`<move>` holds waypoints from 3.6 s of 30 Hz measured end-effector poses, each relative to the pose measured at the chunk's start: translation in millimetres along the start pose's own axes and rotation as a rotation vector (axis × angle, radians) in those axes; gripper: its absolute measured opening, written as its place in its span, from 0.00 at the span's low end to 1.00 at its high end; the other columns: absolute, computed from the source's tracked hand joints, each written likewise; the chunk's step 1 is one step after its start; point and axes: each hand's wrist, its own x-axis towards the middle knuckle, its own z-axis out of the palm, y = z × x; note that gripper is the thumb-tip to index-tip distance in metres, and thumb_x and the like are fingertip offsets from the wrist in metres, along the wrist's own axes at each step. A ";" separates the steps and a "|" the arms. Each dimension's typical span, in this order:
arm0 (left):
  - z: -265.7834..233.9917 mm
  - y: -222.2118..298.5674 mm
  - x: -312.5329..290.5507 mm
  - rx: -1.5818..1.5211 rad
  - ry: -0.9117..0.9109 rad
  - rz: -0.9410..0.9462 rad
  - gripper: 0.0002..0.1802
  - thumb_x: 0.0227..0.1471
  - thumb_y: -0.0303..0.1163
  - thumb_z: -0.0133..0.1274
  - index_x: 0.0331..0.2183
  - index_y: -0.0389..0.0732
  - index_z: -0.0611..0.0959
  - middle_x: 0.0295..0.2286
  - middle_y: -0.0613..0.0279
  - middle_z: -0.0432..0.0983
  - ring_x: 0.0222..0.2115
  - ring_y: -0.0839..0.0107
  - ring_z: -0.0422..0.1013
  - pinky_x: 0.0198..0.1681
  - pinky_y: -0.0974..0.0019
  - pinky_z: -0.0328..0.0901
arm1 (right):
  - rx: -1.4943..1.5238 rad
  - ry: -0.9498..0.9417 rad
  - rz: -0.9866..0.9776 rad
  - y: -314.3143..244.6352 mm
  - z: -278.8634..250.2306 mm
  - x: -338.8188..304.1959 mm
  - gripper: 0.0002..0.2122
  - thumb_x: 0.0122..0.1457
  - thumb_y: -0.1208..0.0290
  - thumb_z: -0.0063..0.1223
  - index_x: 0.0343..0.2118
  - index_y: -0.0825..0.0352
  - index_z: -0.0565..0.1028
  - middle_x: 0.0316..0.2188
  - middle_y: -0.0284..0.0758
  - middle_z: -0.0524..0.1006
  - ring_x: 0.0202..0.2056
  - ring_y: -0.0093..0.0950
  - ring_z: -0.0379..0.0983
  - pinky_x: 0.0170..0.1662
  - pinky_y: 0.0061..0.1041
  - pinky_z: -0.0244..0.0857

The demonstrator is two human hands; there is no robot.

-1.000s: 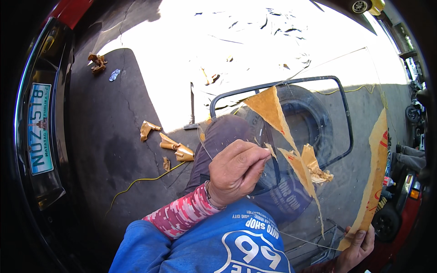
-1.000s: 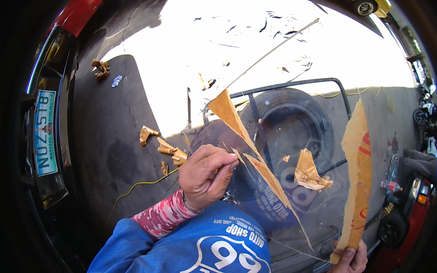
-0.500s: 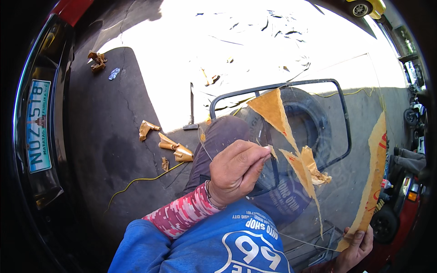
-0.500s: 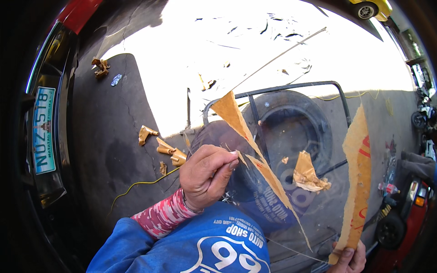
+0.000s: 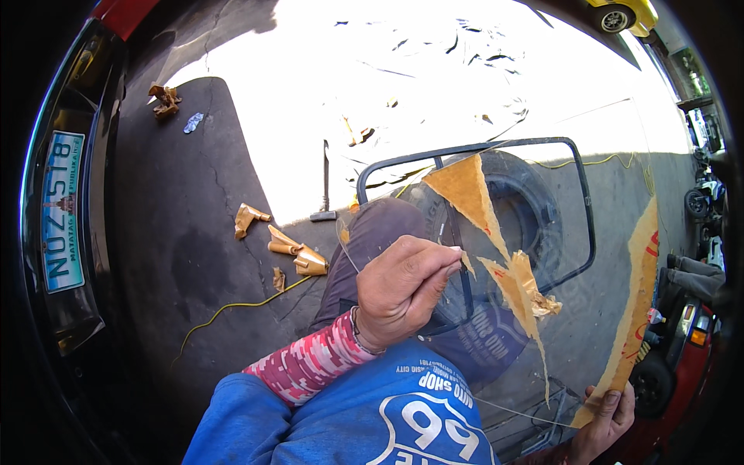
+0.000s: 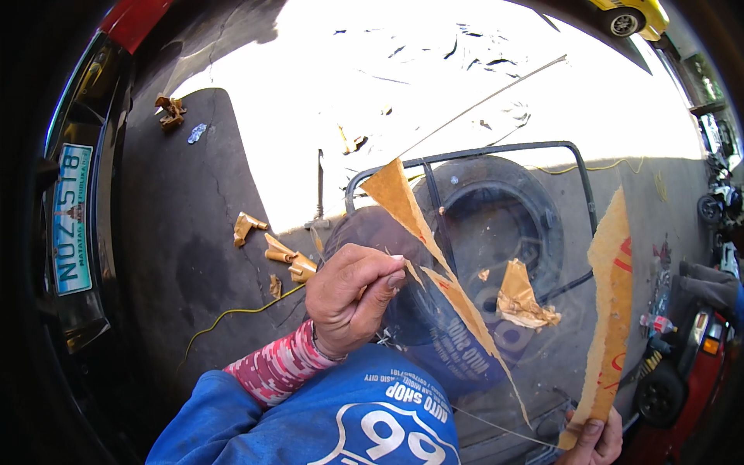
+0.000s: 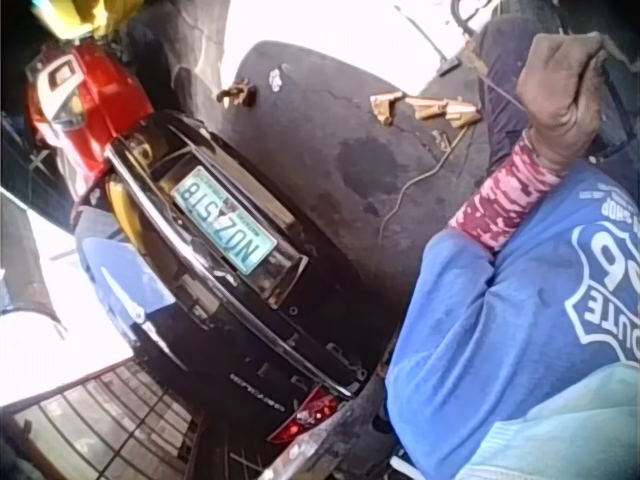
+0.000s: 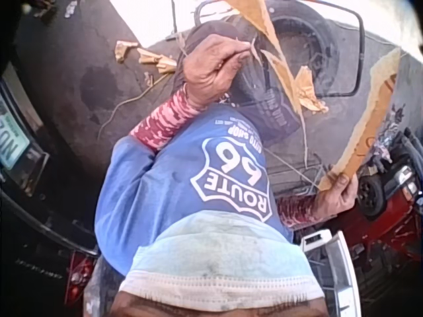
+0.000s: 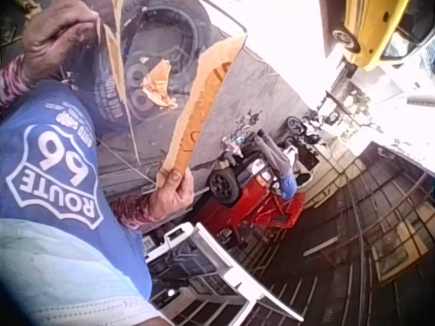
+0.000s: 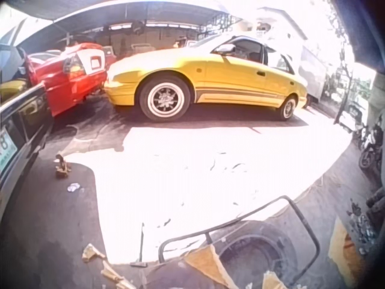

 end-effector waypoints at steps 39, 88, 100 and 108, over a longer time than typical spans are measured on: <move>-4.1 20.8 32.3 0.244 -0.343 0.001 0.07 0.50 0.24 0.69 0.31 0.36 0.85 0.28 0.61 0.76 0.23 0.77 0.77 0.25 0.74 0.71 | 0.005 0.083 -0.033 38.5 4.7 8.1 0.17 0.75 0.62 0.52 0.54 0.73 0.77 0.32 0.32 0.79 0.30 0.18 0.76 0.34 0.17 0.69; 0.4 26.1 37.3 0.261 -0.334 -0.126 0.07 0.48 0.22 0.62 0.27 0.36 0.78 0.24 0.62 0.74 0.22 0.77 0.75 0.27 0.74 0.71 | -0.020 0.054 -0.072 32.1 6.9 5.1 0.17 0.76 0.64 0.51 0.54 0.75 0.78 0.34 0.34 0.80 0.31 0.18 0.76 0.34 0.17 0.68; 7.3 19.7 26.3 0.187 -0.225 -0.083 0.08 0.48 0.20 0.64 0.30 0.37 0.80 0.27 0.61 0.74 0.20 0.75 0.71 0.22 0.71 0.66 | 0.006 0.060 -0.047 44.1 5.9 9.1 0.17 0.76 0.63 0.52 0.54 0.74 0.77 0.33 0.33 0.79 0.30 0.17 0.75 0.34 0.16 0.67; 6.9 9.9 19.8 0.153 -0.163 0.016 0.09 0.48 0.19 0.65 0.31 0.36 0.80 0.27 0.62 0.76 0.22 0.77 0.75 0.24 0.72 0.69 | 0.038 0.057 -0.026 47.5 10.3 21.6 0.18 0.75 0.61 0.53 0.54 0.74 0.78 0.33 0.32 0.79 0.30 0.17 0.76 0.32 0.16 0.67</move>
